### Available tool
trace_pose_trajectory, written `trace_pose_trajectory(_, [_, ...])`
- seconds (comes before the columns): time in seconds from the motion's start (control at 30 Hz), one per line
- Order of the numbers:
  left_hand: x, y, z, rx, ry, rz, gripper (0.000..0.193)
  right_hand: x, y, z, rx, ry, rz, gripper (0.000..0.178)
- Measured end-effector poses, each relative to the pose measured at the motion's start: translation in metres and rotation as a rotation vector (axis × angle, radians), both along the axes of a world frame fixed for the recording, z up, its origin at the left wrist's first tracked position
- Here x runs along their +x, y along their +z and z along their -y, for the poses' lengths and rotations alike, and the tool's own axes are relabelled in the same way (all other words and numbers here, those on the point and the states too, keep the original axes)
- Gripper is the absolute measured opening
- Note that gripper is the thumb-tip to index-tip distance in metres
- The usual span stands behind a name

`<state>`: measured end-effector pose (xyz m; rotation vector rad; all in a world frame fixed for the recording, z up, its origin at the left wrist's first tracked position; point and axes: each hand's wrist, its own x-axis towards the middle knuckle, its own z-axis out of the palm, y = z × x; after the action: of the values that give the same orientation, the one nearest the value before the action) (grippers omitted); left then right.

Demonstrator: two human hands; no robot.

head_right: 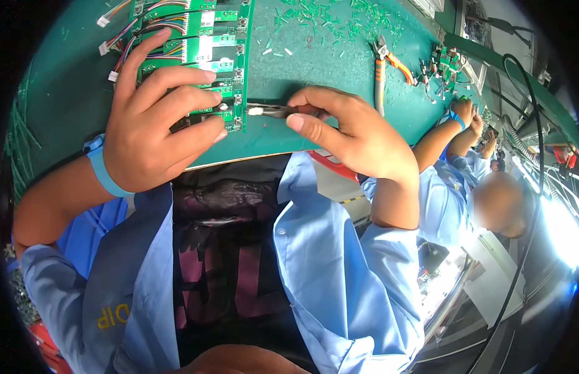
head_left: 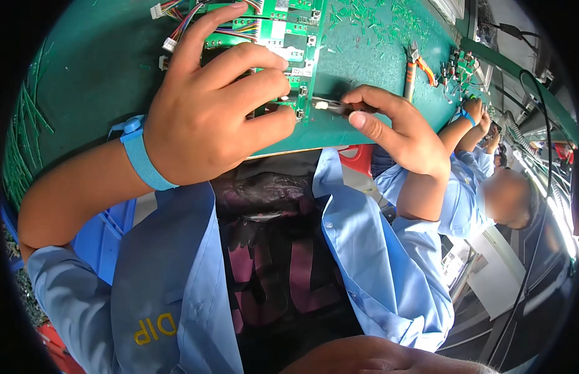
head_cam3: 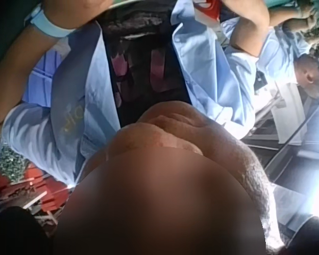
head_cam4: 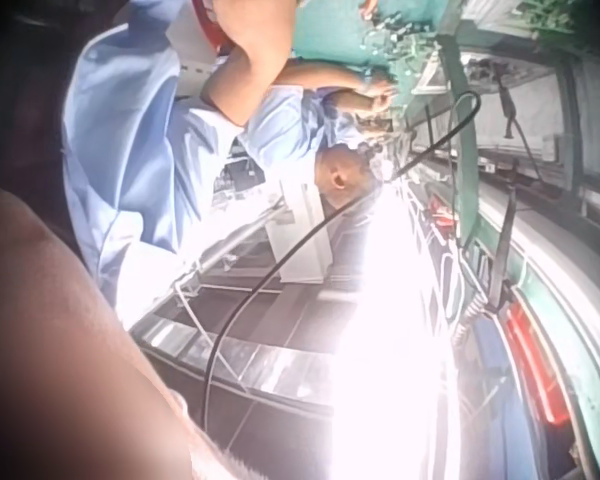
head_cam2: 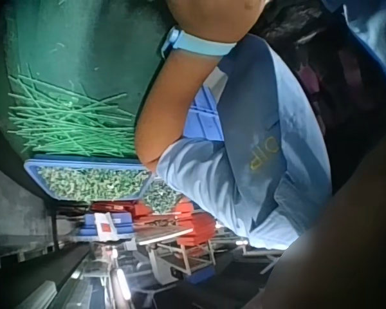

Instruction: Inserting electronic components into circuit boards and using hand tools to trim leads or secure parts on a manual assembly line.

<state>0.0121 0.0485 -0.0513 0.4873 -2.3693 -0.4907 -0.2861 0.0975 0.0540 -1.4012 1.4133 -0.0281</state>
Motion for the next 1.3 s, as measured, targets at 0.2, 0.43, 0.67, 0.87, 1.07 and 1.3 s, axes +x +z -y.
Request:
trace_pose_trajectory(0.2, [0.0,0.004,0.001,-0.031,-0.003,-0.03,0.011,0.016,0.009,0.013,0.068,0.04,-0.085,0.024])
trace_pose_trajectory(0.43, [-0.003,0.009,0.002,-0.041,0.013,-0.066,0.011,0.016,0.006,0.018,0.141,0.081,-0.042,0.021])
trace_pose_trajectory(0.67, [-0.002,0.009,0.002,-0.017,-0.004,-0.095,0.011,0.004,-0.013,0.02,0.175,0.025,0.068,0.019])
trace_pose_trajectory(0.87, [-0.002,0.009,0.001,0.007,-0.004,-0.094,0.012,0.007,-0.011,0.012,0.087,0.035,0.043,0.018])
trace_pose_trajectory(1.07, [-0.006,0.007,0.001,0.027,-0.005,-0.093,0.015,0.033,0.017,0.004,0.078,0.067,-0.132,0.018])
trace_pose_trajectory(1.3, [-0.002,-0.004,-0.003,-0.031,0.024,-0.098,0.015,0.053,0.041,0.0,-0.249,0.323,-0.503,0.022])
